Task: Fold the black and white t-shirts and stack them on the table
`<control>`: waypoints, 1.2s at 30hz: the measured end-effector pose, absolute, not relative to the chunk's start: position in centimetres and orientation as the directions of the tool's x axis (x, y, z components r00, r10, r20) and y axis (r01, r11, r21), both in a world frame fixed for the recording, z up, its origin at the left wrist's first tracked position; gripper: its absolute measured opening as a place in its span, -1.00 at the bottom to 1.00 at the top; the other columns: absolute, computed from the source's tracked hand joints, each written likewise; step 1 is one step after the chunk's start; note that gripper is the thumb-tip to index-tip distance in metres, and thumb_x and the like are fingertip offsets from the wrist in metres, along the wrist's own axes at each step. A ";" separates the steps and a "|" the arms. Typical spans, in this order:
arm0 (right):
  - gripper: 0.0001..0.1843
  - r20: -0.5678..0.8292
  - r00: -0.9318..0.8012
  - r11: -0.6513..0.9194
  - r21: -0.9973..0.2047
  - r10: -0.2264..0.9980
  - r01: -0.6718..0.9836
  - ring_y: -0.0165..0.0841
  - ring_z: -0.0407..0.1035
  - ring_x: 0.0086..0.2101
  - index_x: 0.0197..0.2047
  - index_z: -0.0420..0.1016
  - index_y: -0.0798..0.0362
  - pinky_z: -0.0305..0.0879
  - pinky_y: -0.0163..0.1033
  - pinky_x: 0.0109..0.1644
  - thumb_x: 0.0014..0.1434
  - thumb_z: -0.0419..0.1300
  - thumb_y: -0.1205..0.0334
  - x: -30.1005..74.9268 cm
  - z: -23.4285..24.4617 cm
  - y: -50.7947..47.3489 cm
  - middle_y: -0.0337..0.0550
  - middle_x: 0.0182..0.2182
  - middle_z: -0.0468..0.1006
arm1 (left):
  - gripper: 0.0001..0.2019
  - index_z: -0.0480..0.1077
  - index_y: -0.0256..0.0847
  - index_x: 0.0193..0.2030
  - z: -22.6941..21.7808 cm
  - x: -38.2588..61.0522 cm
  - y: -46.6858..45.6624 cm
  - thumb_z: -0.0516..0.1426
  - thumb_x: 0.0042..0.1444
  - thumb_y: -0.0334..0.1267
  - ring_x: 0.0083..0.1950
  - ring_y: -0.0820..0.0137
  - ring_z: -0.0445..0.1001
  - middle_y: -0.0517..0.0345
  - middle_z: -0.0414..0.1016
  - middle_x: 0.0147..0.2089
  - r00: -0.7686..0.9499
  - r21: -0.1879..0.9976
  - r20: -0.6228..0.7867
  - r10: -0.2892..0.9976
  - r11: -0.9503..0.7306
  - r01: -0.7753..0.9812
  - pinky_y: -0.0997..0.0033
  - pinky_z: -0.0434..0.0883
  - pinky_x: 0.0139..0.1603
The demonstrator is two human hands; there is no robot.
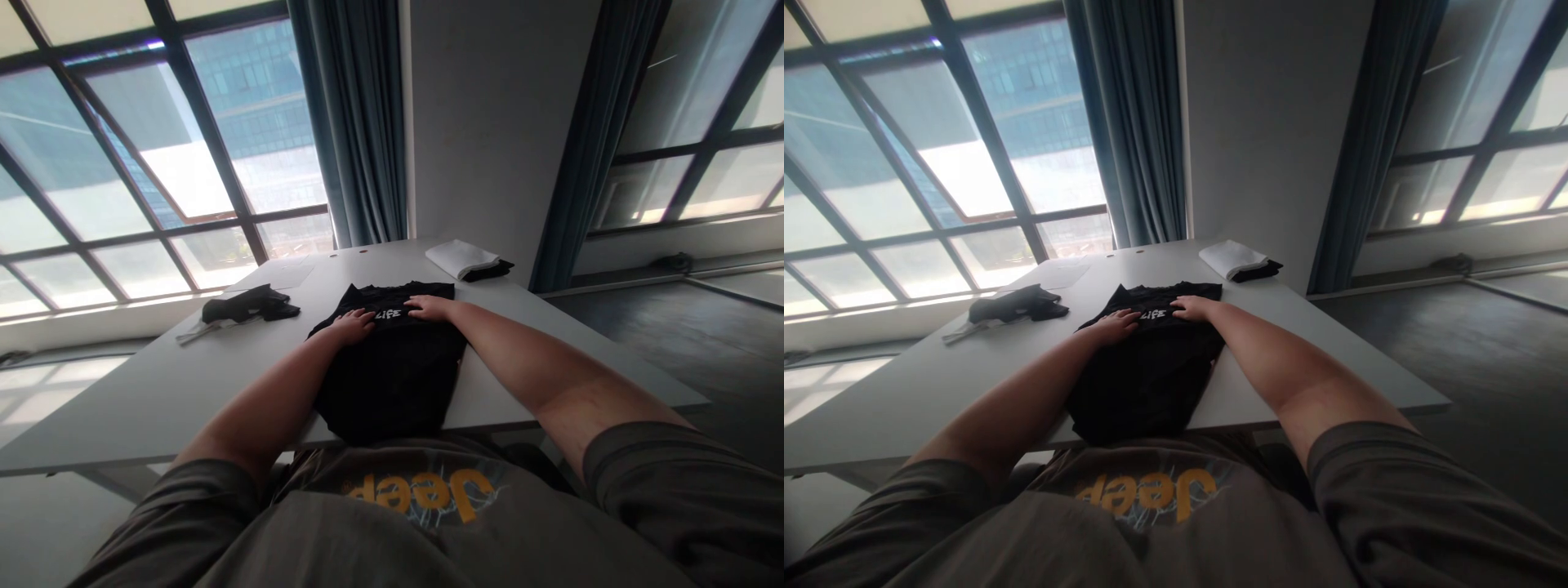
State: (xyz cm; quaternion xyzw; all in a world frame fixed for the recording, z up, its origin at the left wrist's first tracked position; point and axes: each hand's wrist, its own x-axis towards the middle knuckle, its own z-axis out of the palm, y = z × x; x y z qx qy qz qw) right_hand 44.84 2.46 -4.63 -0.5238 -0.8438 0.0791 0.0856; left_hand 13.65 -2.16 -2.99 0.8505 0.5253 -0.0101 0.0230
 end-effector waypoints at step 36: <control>-0.23 0.061 -0.431 0.433 -0.240 0.900 0.869 -0.10 0.04 0.51 0.55 0.35 -0.03 -0.11 -0.10 0.61 0.41 0.17 -0.20 45.0 -4.7 2.4 -0.06 0.52 0.18 | -0.37 0.03 0.08 0.67 -2.8 13.8 -2.3 -0.13 0.56 0.13 0.65 -0.02 -0.09 0.05 -0.10 0.68 0.445 0.018 -0.047 0.894 -0.445 0.896 -0.17 0.00 0.57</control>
